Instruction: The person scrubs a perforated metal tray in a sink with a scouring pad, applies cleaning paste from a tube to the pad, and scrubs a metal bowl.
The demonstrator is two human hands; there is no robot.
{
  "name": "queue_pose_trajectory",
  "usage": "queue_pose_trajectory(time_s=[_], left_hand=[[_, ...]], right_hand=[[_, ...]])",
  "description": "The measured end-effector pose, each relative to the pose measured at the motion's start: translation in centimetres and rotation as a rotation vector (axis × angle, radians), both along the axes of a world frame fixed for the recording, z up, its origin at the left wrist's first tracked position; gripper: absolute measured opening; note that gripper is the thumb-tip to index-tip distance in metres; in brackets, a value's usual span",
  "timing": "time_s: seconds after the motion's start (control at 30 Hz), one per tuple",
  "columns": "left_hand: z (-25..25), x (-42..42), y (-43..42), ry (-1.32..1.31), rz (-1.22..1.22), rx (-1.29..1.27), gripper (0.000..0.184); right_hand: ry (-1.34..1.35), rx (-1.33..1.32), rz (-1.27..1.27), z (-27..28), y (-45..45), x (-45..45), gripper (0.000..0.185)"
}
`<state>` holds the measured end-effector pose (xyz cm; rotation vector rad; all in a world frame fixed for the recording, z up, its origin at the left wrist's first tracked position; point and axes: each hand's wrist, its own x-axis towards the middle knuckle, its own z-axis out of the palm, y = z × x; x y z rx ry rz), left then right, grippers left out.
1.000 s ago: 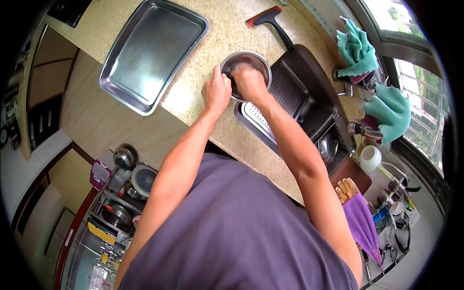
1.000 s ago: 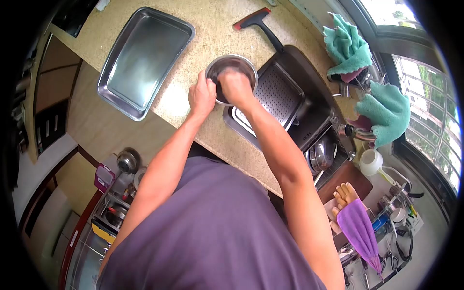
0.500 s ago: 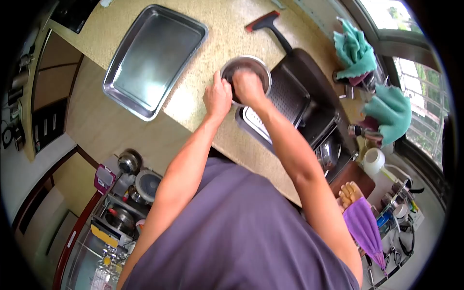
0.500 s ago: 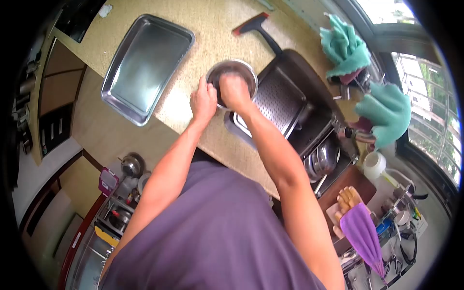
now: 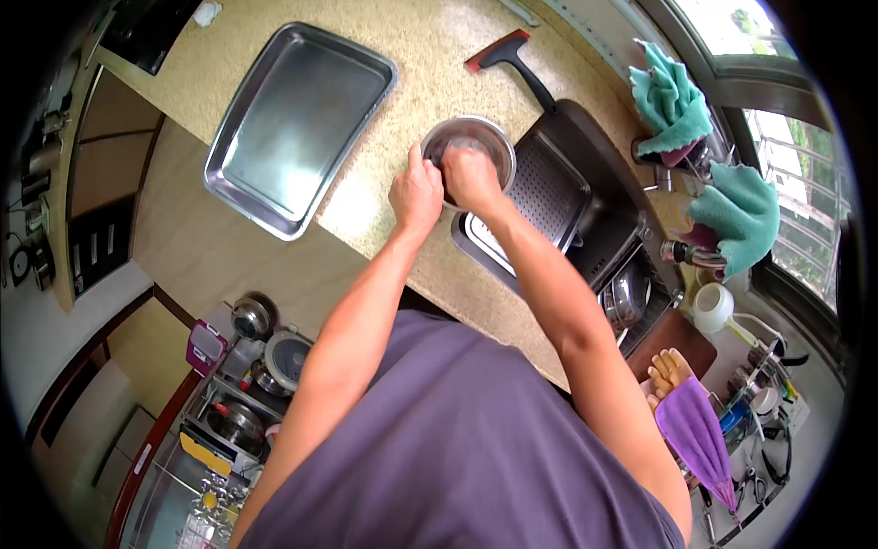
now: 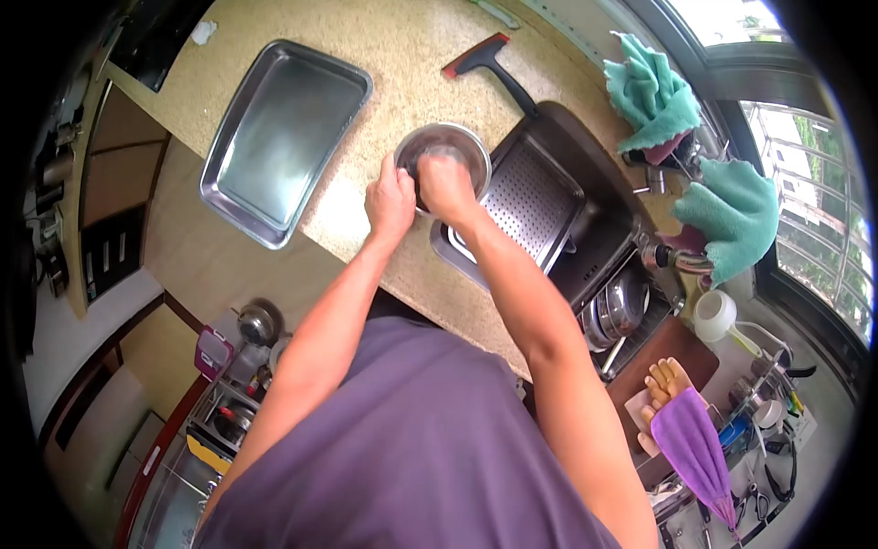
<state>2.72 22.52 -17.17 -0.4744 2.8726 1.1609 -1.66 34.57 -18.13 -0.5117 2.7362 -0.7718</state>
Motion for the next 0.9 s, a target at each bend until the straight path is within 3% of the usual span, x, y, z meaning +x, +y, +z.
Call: queue_pose_trajectory(time_s=[0.1,0.17,0.37,0.5,0.63,0.7,0.77,0.83,0.9], left_hand=[[0.3,-0.2,-0.1,-0.078,0.0,-0.004,0.043],[0.5,0.1,-0.4,-0.043,-0.025,-0.006,0.042],[0.3,-0.4,-0.4,-0.049,-0.023,0.009,0.044],[0.4,-0.4,-0.3,-0.019,0.009,0.027,0.044],[0.4,-0.3,-0.6,-0.059,-0.042,-0.025,0.044],[0.1,0.1,-0.5,0.001,-0.046,-0.009,0.043],[0.3,-0.5,-0.4,-0.011,-0.018,-0.025,0.042],[0.5,-0.6,-0.2,-0.008,-0.006,-0.028,0.042],[0.7,-0.3,-0.1,-0.018,-0.012,-0.033,0.042]], right_hand=[[0.099,-0.026,-0.177,0.0,-0.7,-2.2,0.01],[0.003,0.014,-0.014,0.4,-0.4,-0.7,0.011],[0.145,-0.08,-0.116,0.2,-0.6,-2.5,0.01],[-0.051,-0.08,0.006,1.0,0.2,0.6,0.008],[0.132,-0.019,-0.048,0.8,-0.3,-2.4,0.006],[0.259,0.066,0.05,1.7,0.2,-1.5,0.007],[0.197,0.208,0.1,4.0,1.1,-0.3,0.008],[-0.218,0.363,0.177,4.8,1.9,1.3,0.014],[-0.233,0.108,0.255,5.0,2.6,3.0,0.024]])
